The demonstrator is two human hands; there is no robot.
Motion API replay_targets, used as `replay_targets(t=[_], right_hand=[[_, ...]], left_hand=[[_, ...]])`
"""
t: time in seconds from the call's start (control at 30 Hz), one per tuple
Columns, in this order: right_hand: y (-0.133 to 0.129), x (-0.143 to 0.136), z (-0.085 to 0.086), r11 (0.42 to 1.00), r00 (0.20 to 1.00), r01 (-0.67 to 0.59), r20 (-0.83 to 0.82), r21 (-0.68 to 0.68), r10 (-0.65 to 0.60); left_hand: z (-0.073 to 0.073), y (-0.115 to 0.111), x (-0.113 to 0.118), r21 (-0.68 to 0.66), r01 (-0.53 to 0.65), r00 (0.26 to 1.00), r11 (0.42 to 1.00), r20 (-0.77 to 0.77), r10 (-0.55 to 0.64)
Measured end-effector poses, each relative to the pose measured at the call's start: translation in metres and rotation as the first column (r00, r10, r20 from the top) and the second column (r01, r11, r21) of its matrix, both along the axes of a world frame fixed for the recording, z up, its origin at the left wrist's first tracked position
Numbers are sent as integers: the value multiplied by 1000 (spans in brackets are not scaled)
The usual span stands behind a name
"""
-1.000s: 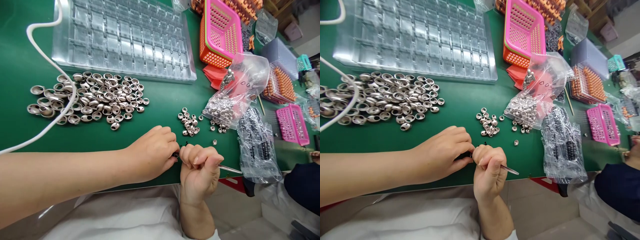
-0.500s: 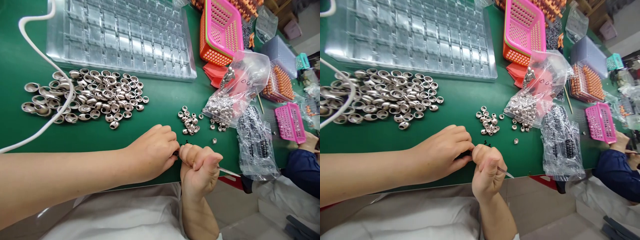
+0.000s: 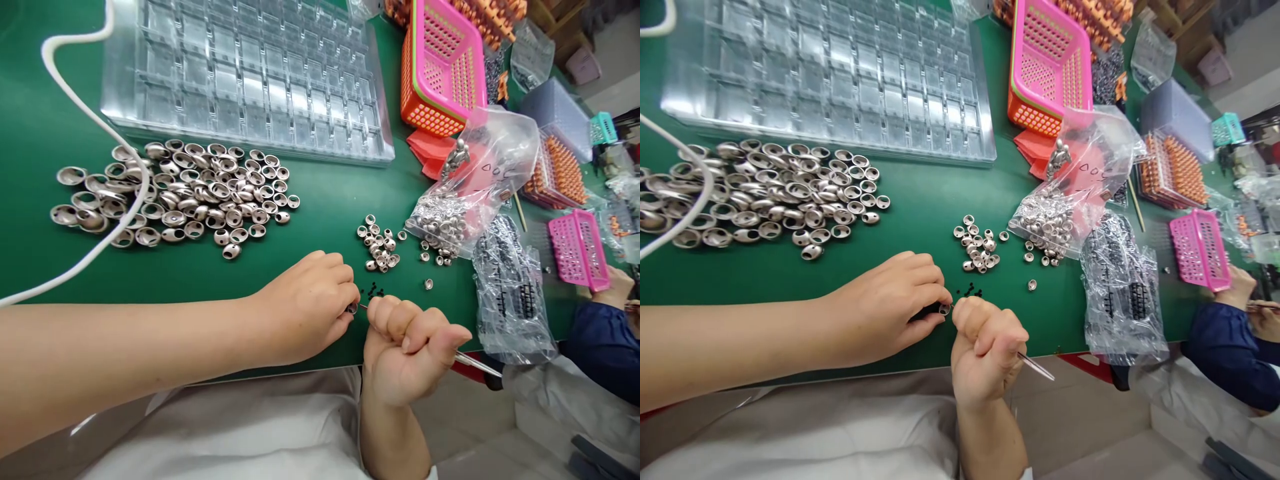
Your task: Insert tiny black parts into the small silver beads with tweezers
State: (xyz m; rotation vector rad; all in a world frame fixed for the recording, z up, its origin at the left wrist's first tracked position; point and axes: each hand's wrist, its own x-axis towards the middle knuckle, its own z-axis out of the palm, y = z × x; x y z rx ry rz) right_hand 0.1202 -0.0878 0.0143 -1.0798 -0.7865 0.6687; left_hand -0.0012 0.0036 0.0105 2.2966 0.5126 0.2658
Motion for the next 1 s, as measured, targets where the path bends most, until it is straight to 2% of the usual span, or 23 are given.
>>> replay_targets(t=[0.3, 0.53, 0.77, 1.0], right_hand=[[-14, 11, 6, 999, 1000, 26, -11, -39, -27], [-27, 21, 0, 994, 994, 94, -44, -64, -97], [-34, 24, -6, 993, 996, 68, -45, -99, -73], [-28, 19, 2, 996, 998, 56, -8, -74, -57]], left_hand=[[7, 3, -2, -34, 27, 999, 999, -32, -28], [8, 2, -2, 26, 31, 994, 999, -107, -28], [4, 4, -3, -10, 12, 1000, 1000, -18, -12], [0, 0, -3, -3, 17, 999, 1000, 43, -17]])
